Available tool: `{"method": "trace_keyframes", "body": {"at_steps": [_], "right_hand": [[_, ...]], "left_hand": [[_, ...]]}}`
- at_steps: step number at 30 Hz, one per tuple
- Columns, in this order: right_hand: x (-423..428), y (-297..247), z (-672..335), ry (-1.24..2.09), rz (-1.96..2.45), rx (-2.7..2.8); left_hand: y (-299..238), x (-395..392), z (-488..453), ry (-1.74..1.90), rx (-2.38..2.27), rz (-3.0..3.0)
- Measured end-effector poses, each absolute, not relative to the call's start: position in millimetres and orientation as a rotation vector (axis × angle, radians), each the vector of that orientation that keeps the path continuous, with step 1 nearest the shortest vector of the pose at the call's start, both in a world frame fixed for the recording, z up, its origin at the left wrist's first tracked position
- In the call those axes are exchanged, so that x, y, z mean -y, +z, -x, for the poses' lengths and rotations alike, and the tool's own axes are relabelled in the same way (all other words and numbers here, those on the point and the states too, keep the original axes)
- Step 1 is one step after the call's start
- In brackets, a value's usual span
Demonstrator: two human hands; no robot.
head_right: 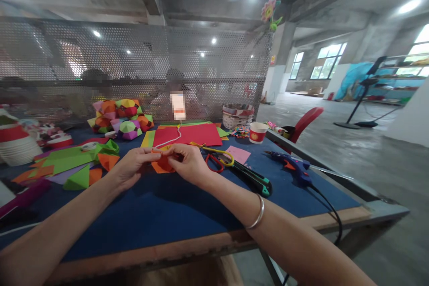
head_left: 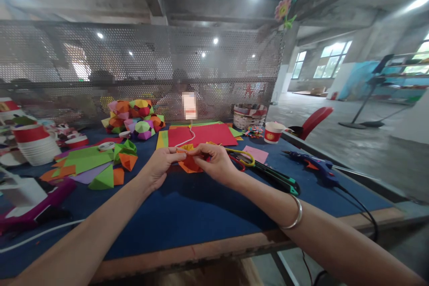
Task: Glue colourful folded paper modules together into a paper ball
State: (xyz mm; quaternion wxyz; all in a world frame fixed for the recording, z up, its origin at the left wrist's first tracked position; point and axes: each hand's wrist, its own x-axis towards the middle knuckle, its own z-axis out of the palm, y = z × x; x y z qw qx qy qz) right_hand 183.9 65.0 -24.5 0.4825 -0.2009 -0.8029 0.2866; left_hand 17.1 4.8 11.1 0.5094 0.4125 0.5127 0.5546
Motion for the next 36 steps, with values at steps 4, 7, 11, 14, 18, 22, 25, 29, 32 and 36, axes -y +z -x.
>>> {"method": "trace_keyframes", "body": {"at_steps": [4, 7, 11, 14, 18, 22, 25, 29, 32, 36], "right_hand": [[-66.5, -23.9, -184.1, 0.743, 0.510, 1.964], [-67.7, -23.5, -184.4, 0.766, 0.523, 1.966], [-67.0, -22.4, -184.8, 0.745, 0.514, 1.989], [-64.5, -21.6, -184.7, 0.736, 0.512, 1.993], [-59.7, -19.7, -185.3, 0.769, 0.539, 1.981], [-58.4, -18.1, -185.9, 0.861, 0.575, 1.949], [-61.5, -18.3, -185.5, 0.836, 0.685, 1.947], [-65.2, -18.7, -185.2, 0.712, 0.749, 2.043], [-65.5, -18.7, -185.2, 0.587, 0.735, 2.096], [-65.4, -19.4, -185.3, 0.419, 0.754, 2.178]], "left_hand": [[12.3, -4.3, -15.6, 1.301, -1.209, -0.989], [13.3, -4.4, -14.4, 1.260, -1.195, -0.985], [11.5, -6.3, -13.6, 1.269, -1.202, -0.989], [8.4, -8.0, -12.8, 1.270, -1.212, -1.020], [6.2, -9.0, -12.4, 1.298, -1.231, -1.068], [8.4, -8.3, -14.3, 1.347, -1.299, -1.136], [10.3, -7.0, -15.9, 1.384, -1.372, -1.254], [8.0, -6.5, -15.6, 1.375, -1.444, -1.387], [4.0, -7.7, -14.1, 1.369, -1.476, -1.448], [2.5, -8.4, -14.8, 1.351, -1.470, -1.453]]}}
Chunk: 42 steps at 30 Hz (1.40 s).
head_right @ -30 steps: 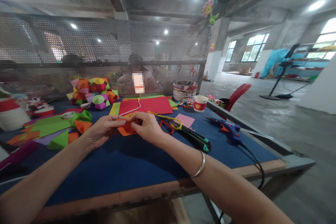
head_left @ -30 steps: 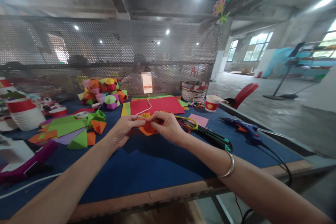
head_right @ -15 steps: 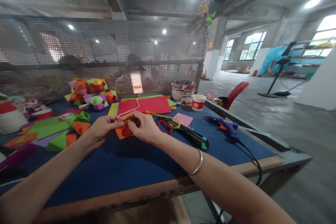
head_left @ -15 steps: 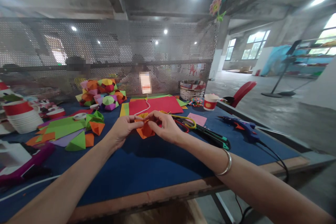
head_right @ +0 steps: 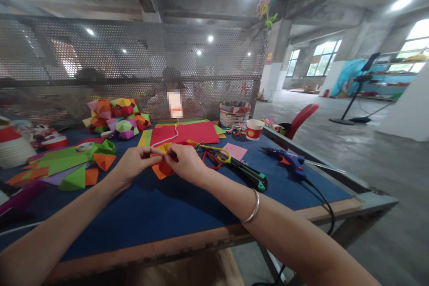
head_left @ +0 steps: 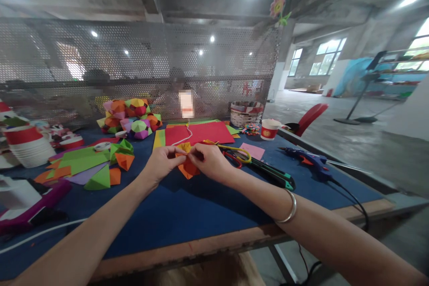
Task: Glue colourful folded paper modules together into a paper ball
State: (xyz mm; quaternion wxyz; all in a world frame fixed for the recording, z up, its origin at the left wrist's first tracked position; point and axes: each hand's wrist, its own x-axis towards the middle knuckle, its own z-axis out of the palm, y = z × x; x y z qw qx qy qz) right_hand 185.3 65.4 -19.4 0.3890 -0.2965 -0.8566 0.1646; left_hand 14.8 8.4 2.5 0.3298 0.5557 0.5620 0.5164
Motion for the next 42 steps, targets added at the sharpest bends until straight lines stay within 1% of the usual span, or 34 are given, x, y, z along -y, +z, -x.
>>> {"method": "trace_keyframes", "body": {"at_steps": [4, 9, 14, 17, 19, 21, 27, 30, 33, 35, 37, 39, 42], "right_hand": [[-62.6, -19.6, -185.1, 0.251, 0.766, 2.260], [-54.5, -19.7, -183.6, 0.093, 0.856, 2.361], [-51.0, -23.3, -183.6, -0.004, 0.818, 2.384], [-52.5, -24.5, -183.6, 0.010, 0.776, 2.347], [-54.6, -24.3, -182.7, 0.111, 0.777, 2.284], [-57.0, -23.5, -181.1, 0.290, 0.790, 2.180], [-61.3, -20.9, -177.3, 0.974, 0.984, 1.863], [-60.5, -19.2, -175.9, 1.301, 0.968, 1.693], [-60.0, -19.9, -174.7, 1.411, 0.909, 1.593], [-62.3, -23.0, -174.8, 1.405, 0.871, 1.598], [-67.3, -27.0, -176.2, 1.318, 0.869, 1.660], [-73.6, -29.9, -179.0, 1.116, 0.911, 1.765], [-79.0, -29.4, -184.5, 0.717, 0.937, 1.931]], "left_hand": [[4.9, -7.9, -17.9, 1.330, -1.493, -1.449], [3.3, -7.9, -19.9, 1.323, -1.575, -1.658], [-5.2, -1.6, -25.3, 1.409, -1.636, -1.822], [-8.1, 1.5, -29.9, 1.508, -1.651, -1.879], [-7.9, -0.6, -30.8, 1.545, -1.674, -1.849], [-6.7, -6.3, -28.4, 1.570, -1.698, -1.789], [-5.0, -22.5, -12.0, 1.746, -1.705, -1.465], [-5.9, -22.8, -11.8, 1.770, -1.639, -1.381], [-7.9, -21.3, -15.1, 1.752, -1.630, -1.397], [-9.9, -20.8, -16.4, 1.736, -1.639, -1.426], [-11.8, -20.9, -16.6, 1.700, -1.635, -1.456], [-12.6, -20.9, -16.6, 1.634, -1.625, -1.497], [-11.1, -19.4, -17.8, 1.548, -1.548, -1.588]]}}
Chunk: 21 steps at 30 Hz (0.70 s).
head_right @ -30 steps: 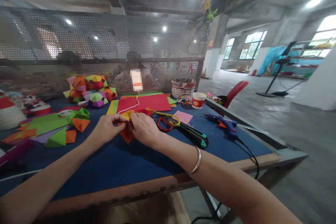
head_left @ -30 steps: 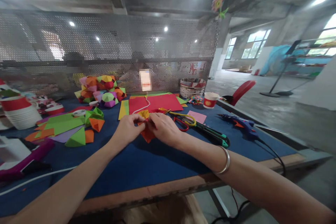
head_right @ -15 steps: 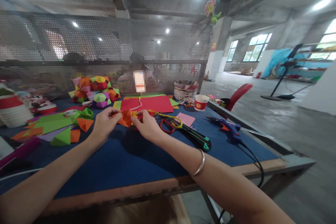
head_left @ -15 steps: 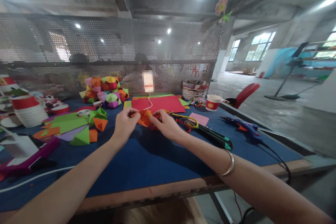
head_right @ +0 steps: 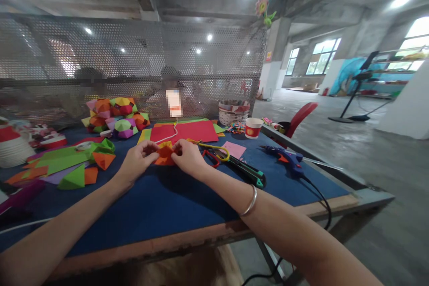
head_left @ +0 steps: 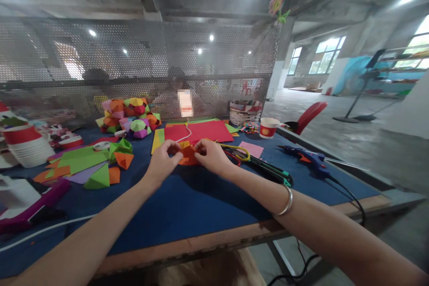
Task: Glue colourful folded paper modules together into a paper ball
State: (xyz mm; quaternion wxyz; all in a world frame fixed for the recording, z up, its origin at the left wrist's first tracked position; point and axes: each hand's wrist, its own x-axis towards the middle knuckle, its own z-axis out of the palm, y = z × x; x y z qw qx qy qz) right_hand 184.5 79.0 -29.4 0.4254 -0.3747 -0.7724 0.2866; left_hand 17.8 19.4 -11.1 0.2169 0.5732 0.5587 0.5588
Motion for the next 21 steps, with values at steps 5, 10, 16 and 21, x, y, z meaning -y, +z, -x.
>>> {"method": "trace_keyframes", "body": {"at_steps": [5, 10, 16, 21], "right_hand": [[-70.1, -24.3, -187.8, 0.454, 0.870, 2.129], [-65.2, -24.8, -184.0, 0.603, 0.867, 2.048], [-71.7, -28.5, -182.7, 0.814, 0.756, 1.885], [-69.8, -27.6, -185.5, 0.645, 0.631, 1.957]], "left_hand": [[-5.8, -12.4, -20.4, 1.385, -1.447, -1.826], [-6.6, -12.3, -14.9, 1.393, -1.549, -1.926], [-9.6, -18.8, -9.6, 1.480, -1.467, -1.685], [-6.3, -16.9, -11.3, 1.416, -1.330, -1.469]]}}
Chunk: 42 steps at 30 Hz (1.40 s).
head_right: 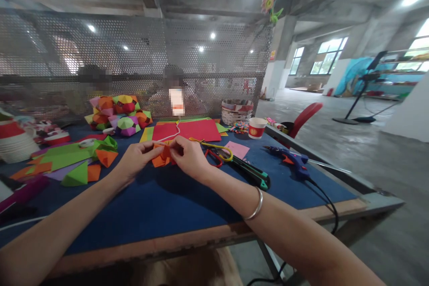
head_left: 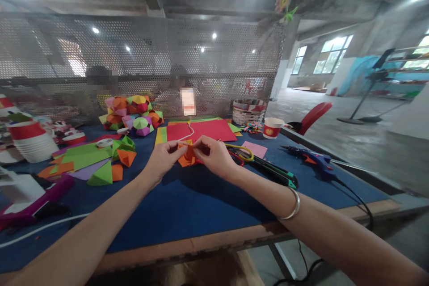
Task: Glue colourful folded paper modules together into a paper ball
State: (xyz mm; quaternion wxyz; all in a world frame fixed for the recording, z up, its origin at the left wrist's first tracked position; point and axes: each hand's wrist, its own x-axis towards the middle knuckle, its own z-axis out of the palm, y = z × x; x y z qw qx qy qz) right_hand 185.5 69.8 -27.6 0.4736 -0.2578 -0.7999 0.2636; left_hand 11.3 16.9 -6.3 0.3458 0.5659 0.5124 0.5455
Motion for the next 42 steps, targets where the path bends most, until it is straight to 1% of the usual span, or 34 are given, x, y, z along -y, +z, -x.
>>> {"method": "trace_keyframes", "body": {"at_steps": [3, 9, 13, 25, 30, 36, 42], "right_hand": [[-68.9, -26.8, -185.9, 0.641, 0.589, 1.971], [-70.2, -28.5, -182.7, 0.774, 0.550, 1.934], [-71.4, -28.0, -182.5, 0.783, 0.491, 1.928], [-72.1, -23.7, -188.1, 0.530, 0.534, 2.107], [-65.6, -21.3, -187.7, 0.545, 0.571, 2.108], [-68.3, -24.0, -185.0, 0.844, 0.680, 1.954], [-76.5, -28.4, -183.0, 0.813, 0.804, 2.008]], "left_hand": [[-4.3, -16.4, -11.4, 1.402, -1.314, -1.395], [0.7, -14.0, -12.3, 1.425, -1.285, -1.337], [3.4, -11.4, -12.4, 1.396, -1.270, -1.264], [0.3, -14.7, -6.7, 1.319, -1.225, -1.099], [-2.1, -16.2, -4.6, 1.282, -1.261, -1.253], [-5.1, -19.6, -3.1, 1.363, -1.396, -1.653], [-7.6, -16.8, -5.6, 1.366, -1.558, -1.947]]}}
